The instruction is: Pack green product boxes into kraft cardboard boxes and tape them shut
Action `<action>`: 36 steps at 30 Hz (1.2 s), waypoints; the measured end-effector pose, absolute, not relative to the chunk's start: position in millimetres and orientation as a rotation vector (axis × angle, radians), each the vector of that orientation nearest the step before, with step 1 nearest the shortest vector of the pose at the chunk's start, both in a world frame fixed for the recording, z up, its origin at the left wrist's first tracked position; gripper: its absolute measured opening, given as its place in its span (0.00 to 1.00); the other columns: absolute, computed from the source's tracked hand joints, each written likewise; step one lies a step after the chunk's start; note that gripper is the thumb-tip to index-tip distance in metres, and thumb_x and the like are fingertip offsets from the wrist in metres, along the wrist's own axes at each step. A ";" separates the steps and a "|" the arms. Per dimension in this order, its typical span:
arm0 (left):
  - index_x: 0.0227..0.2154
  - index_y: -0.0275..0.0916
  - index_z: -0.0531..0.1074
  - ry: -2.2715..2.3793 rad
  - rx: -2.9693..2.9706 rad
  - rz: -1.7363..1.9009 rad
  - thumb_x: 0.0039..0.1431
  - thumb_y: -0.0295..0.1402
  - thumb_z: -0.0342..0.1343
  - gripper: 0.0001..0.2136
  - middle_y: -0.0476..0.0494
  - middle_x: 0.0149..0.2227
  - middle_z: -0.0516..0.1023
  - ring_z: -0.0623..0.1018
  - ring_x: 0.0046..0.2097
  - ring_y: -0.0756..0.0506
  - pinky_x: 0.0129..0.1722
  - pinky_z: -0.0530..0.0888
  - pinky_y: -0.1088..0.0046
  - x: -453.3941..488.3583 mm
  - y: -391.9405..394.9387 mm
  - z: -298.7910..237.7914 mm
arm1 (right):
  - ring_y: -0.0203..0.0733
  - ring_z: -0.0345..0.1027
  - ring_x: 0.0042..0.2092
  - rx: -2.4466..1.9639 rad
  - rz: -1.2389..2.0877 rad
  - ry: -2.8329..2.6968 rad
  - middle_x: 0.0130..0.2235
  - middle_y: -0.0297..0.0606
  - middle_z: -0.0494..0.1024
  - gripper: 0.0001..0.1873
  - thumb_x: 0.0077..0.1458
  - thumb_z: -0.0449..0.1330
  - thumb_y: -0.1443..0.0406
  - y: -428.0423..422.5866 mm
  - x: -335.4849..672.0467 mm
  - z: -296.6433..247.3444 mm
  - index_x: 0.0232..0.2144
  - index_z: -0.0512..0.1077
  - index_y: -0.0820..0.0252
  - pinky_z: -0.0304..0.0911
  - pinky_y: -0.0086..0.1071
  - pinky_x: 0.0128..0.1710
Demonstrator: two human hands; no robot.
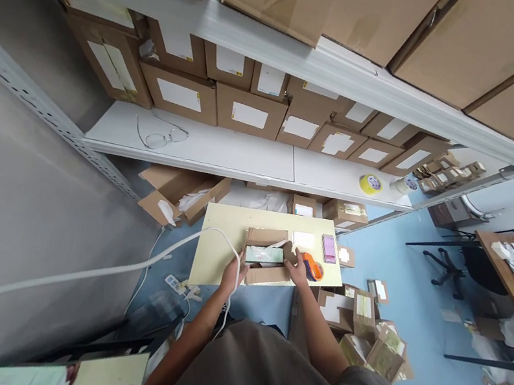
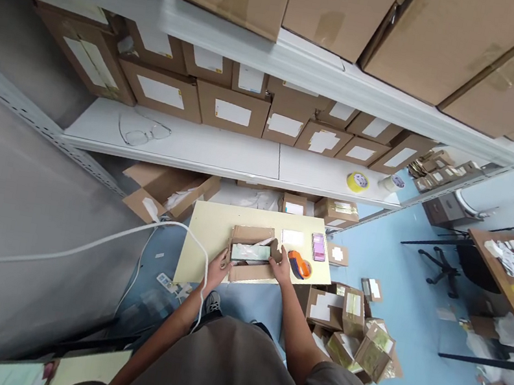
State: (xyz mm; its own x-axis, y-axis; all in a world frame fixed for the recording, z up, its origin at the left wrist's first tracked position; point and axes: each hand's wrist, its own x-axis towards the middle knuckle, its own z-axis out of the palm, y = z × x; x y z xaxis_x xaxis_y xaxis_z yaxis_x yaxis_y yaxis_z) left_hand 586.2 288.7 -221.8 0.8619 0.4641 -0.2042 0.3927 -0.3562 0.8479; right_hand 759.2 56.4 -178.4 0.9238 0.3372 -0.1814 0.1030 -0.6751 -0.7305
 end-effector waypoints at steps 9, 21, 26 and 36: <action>0.79 0.41 0.52 0.410 2.039 -0.063 0.50 0.39 0.74 0.56 0.29 0.83 0.43 0.60 0.79 0.28 0.72 0.69 0.53 575.9 287.3 -219.9 | 0.55 0.70 0.70 -2.391 0.558 -0.757 0.74 0.51 0.68 0.32 0.57 0.67 0.61 77.9 761.9 -180.3 0.64 0.77 0.53 0.63 0.52 0.71; 0.76 0.41 0.61 0.371 2.192 -0.137 0.46 0.34 0.73 0.52 0.32 0.82 0.48 0.56 0.80 0.27 0.75 0.66 0.54 580.8 284.9 -219.5 | 0.52 0.69 0.71 -2.169 0.679 -0.621 0.69 0.47 0.76 0.36 0.63 0.67 0.48 41.4 774.7 -172.8 0.69 0.72 0.51 0.66 0.54 0.69; 0.62 0.39 0.78 0.486 2.144 -0.089 0.68 0.45 0.60 0.24 0.36 0.75 0.68 0.66 0.76 0.34 0.76 0.64 0.58 587.7 293.0 -219.1 | 0.54 0.70 0.70 -2.073 0.772 -0.581 0.70 0.48 0.74 0.33 0.64 0.66 0.46 20.6 773.5 -177.5 0.65 0.77 0.51 0.71 0.52 0.65; 0.47 0.41 0.83 0.981 2.275 0.111 0.68 0.41 0.60 0.13 0.34 0.65 0.79 0.76 0.67 0.35 0.68 0.71 0.60 617.1 265.0 -203.2 | 0.62 0.68 0.70 -2.148 0.330 -0.501 0.71 0.55 0.70 0.35 0.57 0.69 0.58 36.0 758.3 -227.4 0.66 0.73 0.57 0.68 0.55 0.68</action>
